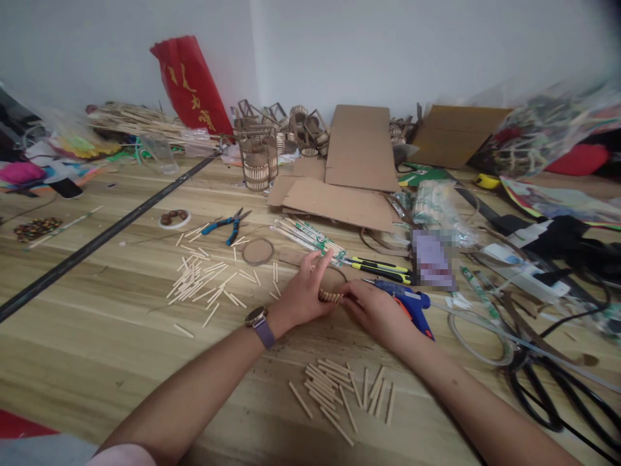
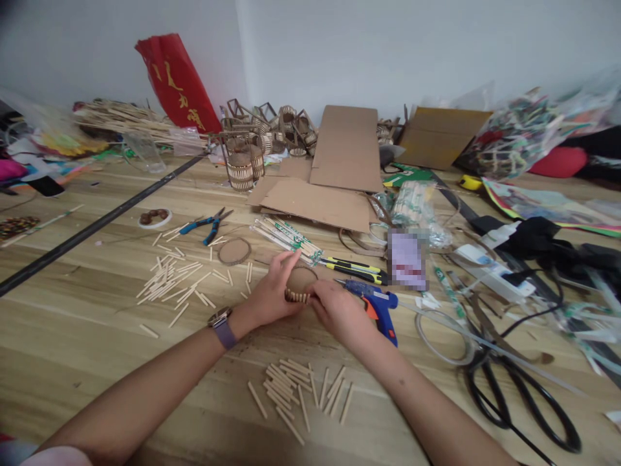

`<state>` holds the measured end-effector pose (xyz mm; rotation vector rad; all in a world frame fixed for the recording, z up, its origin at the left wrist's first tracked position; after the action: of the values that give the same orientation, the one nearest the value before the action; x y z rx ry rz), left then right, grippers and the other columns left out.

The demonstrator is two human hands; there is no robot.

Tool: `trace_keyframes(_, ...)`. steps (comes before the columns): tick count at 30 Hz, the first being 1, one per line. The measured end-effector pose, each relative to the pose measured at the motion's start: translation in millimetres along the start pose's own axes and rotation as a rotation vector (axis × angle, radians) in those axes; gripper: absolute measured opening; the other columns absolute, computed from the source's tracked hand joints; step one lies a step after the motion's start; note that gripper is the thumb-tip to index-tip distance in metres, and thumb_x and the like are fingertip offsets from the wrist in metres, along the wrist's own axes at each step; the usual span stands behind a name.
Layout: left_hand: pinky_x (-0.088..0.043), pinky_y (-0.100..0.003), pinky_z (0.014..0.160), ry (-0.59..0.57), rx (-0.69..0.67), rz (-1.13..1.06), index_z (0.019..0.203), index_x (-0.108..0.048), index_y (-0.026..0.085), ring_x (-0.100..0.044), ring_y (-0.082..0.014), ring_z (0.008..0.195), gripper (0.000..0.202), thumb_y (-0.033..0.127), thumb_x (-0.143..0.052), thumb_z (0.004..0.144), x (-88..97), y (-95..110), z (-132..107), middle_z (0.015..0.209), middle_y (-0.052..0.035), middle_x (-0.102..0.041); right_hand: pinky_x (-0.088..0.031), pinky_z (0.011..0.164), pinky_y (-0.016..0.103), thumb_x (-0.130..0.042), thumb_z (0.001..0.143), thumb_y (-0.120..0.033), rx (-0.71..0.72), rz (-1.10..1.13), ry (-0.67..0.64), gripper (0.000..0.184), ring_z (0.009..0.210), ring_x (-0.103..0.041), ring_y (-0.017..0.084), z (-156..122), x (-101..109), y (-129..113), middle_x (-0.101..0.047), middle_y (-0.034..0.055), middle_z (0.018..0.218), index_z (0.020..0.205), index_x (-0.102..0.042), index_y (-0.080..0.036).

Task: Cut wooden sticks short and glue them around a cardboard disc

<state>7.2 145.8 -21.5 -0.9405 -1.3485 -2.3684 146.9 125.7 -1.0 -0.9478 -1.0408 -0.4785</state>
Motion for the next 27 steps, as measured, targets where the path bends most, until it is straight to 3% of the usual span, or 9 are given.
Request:
trace_keyframes(7,-0.033,-0.050,0.110,0.004,-0.001,-0.010,0.147,-0.015,0.023,-0.029,-0.0335,0.136,0.099,0.026,-0.075,0.068,-0.9,-1.1,0.1,0.144,-0.0164,-0.023,-0.047,0.069,0.029,-0.045,0.087,-0.014,-0.016,-0.092,-0.035,0.017,0.078,-0.063,0.019,-0.4,-3.3,3.1,-0.067,0.0058,0.085,0.092,-0.060,-0.019)
trace_keyframes(17,-0.035,-0.046,0.110,-0.002,0.004,0.031,0.147,-0.017,0.018,-0.033,-0.0320,0.134,0.098,0.022,-0.073,0.067,-0.4,0.5,0.6,0.142,-0.0171,-0.026,-0.045,0.067,0.027,-0.044,0.087,-0.013,-0.026,-0.158,-0.032,0.017,0.076,-0.063,0.019,-1.8,-8.7,9.0,-0.067,0.0071,0.083,0.092,-0.059,-0.019)
trace_keyframes(27,-0.035,-0.049,0.109,0.010,-0.013,0.001,0.147,-0.015,0.024,-0.035,-0.0320,0.132,0.100,0.020,-0.073,0.067,-1.6,-0.7,0.7,0.139,-0.0144,-0.028,-0.045,0.065,0.029,-0.043,0.089,-0.016,-0.017,-0.166,-0.008,0.015,0.074,-0.063,0.021,-2.1,-9.1,8.7,-0.067,0.0087,0.081,0.089,-0.058,-0.018)
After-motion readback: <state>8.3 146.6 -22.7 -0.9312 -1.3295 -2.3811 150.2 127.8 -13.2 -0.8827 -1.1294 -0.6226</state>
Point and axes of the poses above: each hand's wrist, its own z-axis towards the middle knuckle, its own x-axis out of the back of the hand, y = z × x, the point moved 5 cm from there along z, towards the middle knuckle
